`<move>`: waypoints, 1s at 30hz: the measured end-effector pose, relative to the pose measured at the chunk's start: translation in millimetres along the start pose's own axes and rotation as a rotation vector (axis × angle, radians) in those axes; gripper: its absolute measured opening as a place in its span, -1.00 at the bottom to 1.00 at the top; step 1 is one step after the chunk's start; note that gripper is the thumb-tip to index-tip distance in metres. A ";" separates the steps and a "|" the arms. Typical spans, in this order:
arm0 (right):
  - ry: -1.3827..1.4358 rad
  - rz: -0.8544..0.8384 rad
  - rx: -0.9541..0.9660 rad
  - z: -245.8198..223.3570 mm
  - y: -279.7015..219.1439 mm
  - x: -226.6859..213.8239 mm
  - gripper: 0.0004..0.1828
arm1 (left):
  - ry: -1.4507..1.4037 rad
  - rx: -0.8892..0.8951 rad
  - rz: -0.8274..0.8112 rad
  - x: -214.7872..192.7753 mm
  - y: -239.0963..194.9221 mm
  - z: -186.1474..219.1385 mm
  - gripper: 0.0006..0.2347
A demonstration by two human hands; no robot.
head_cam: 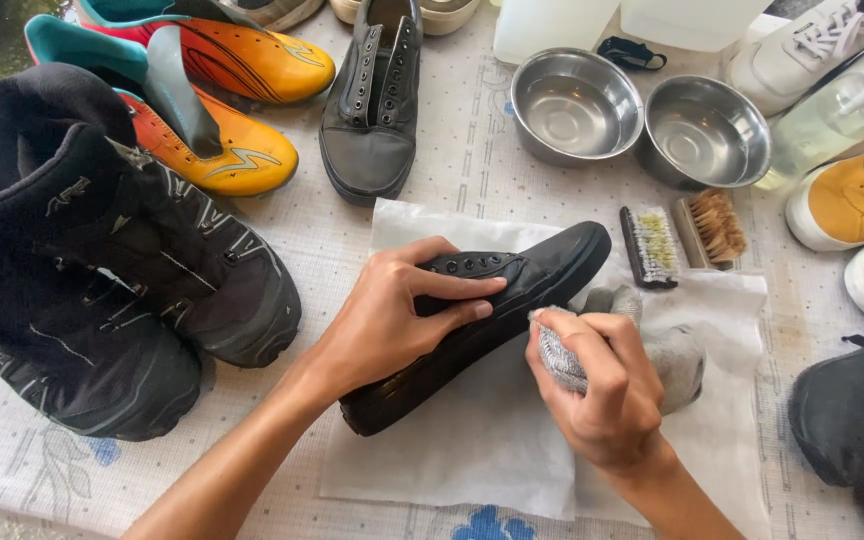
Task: The person scrubs a black shoe with a brush and wipes it with a cloth. They rotate the shoe to clean the sole and sides, then wipe the upper again. The shoe is handled one at a time on a table with other shoes and cleaning supplies nearby.
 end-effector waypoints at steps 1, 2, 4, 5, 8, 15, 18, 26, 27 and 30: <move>0.000 -0.001 0.001 1.5 -0.4 0.9 -0.60 | -0.001 0.000 -0.001 0.2 0.2 0.4 -0.79; 0.005 0.012 0.025 3.3 -0.7 1.4 -0.59 | 0.001 0.008 -0.006 0.3 0.2 1.1 -0.79; 0.012 0.023 0.050 5.9 -2.0 -0.5 -0.59 | 0.001 0.016 -0.012 1.6 0.1 1.9 -0.78; 0.022 -0.008 0.008 6.3 -2.0 -0.8 -0.57 | -0.004 0.011 -0.004 1.4 0.0 1.9 -0.79; 0.088 -0.073 0.007 4.4 -9.2 -4.2 -0.54 | -0.007 0.011 0.000 0.3 0.6 2.1 -0.79; 0.286 0.090 0.189 25.3 -15.4 -15.3 -0.53 | -0.020 -0.028 -0.019 -1.4 1.5 1.4 -0.77; 0.103 0.071 0.130 33.0 -5.7 -24.8 -0.82 | -0.008 -0.047 -0.021 -1.9 1.5 1.3 -0.77; -0.107 -0.162 0.125 13.5 -17.5 9.9 -0.59 | -0.038 -0.029 -0.018 -3.5 2.1 -2.6 -0.79; -0.137 -0.146 0.145 12.3 -20.5 11.2 -0.57 | -0.050 -0.024 -0.017 -4.4 4.0 -2.4 -0.79; -0.231 -0.112 0.098 4.1 -21.7 13.3 -0.59 | -0.064 -0.041 -0.022 -3.6 3.9 -1.2 -0.79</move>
Point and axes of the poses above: each hand's wrist, its own y-axis towards the middle knuckle, its own x-axis out of the palm, z = x × y, the point moved 2 cm from there along y, towards the middle knuckle, and after that the axes turned 5 degrees about -y, right-handed, at the moved point
